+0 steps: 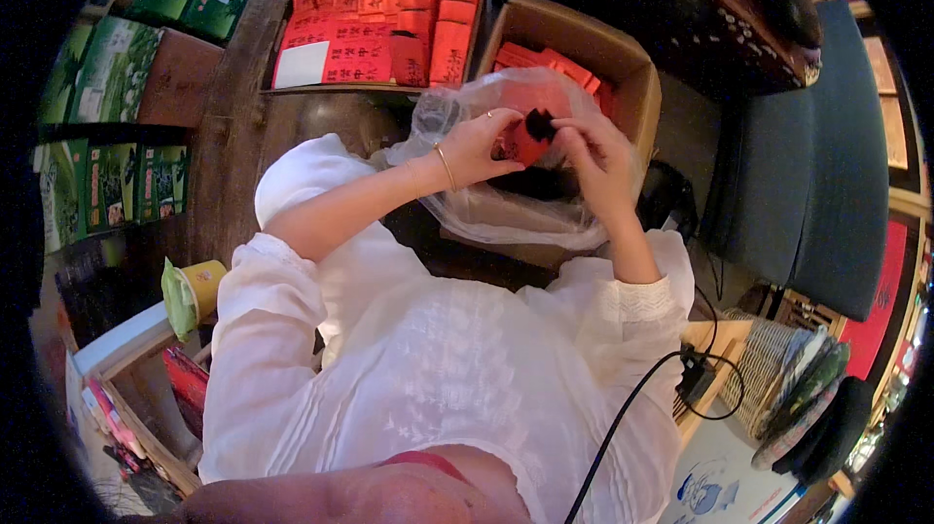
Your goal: The person repeatedly picks up small red packets from a cardboard box, places them into a clear plastic bag, and then removes them to place them back into the box. This repetitive cycle of inserting and removing the packets continues throughout the clip.
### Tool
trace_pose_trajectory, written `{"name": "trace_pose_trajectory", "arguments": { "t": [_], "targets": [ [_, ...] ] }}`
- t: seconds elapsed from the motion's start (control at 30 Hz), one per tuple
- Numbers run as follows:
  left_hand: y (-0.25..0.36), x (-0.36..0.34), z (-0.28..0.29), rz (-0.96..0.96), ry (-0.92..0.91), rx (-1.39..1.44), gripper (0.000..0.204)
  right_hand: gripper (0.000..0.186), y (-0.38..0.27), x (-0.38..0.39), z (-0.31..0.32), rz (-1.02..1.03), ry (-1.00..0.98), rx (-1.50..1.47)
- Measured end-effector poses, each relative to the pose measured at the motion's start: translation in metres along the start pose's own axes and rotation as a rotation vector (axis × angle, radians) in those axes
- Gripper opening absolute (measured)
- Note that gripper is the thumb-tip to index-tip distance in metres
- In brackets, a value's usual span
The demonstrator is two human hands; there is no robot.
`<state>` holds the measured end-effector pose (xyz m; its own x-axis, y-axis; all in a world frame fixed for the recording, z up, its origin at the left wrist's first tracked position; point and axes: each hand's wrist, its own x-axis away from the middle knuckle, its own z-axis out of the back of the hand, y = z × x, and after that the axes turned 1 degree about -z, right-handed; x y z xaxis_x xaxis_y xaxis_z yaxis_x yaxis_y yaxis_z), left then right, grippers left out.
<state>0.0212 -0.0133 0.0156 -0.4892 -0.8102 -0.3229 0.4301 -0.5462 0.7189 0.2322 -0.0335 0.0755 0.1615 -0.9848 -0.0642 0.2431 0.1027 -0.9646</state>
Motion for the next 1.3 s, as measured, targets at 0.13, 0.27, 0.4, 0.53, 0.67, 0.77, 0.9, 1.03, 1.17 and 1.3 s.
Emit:
{"name": "trace_pose_trajectory", "arguments": {
  "t": [0.13, 0.27, 0.4, 0.53, 0.67, 0.77, 0.9, 1.03, 1.17, 1.3],
  "targets": [
    [0.017, -0.012, 0.061, 0.158, -0.003, -0.030, 0.060, 0.025, -0.012, -0.002, 0.006, 0.016, 0.136, -0.150],
    [0.013, -0.018, 0.118, 0.249, 0.157, 0.024, 0.064, 0.036, -0.007, 0.002, 0.015, 0.149, 0.156, -0.318],
    [-0.036, -0.037, 0.175, 0.256, 0.356, -0.111, 0.067, 0.034, -0.003, -0.001, 0.017, 0.070, 0.160, -0.294],
    [-0.153, -0.036, 0.201, 0.403, 0.487, -0.412, 0.076, 0.037, -0.001, -0.003, 0.013, 0.023, 0.093, -0.221],
    [-0.244, -0.027, 0.170, 0.733, 0.410, -0.306, 0.087, 0.038, -0.004, -0.002, 0.012, -0.004, 0.082, -0.209],
    [-0.277, -0.037, 0.145, 0.808, 0.336, -0.385, 0.090, 0.037, -0.001, -0.003, 0.015, -0.012, 0.068, -0.237],
    [-0.286, -0.055, 0.123, 0.891, 0.318, -0.402, 0.080, 0.037, 0.004, -0.001, 0.024, -0.044, 0.046, -0.222],
    [-0.290, -0.062, 0.119, 0.876, 0.406, -0.348, 0.068, 0.034, -0.001, 0.000, 0.023, -0.054, 0.045, -0.269],
    [-0.291, -0.054, 0.126, 0.845, 0.433, -0.373, 0.060, 0.027, -0.005, 0.001, 0.021, -0.075, 0.040, -0.262],
    [-0.255, -0.055, 0.141, 0.697, 0.653, -0.583, 0.044, 0.011, 0.002, 0.002, 0.013, -0.059, 0.058, -0.200]
  ]
}}
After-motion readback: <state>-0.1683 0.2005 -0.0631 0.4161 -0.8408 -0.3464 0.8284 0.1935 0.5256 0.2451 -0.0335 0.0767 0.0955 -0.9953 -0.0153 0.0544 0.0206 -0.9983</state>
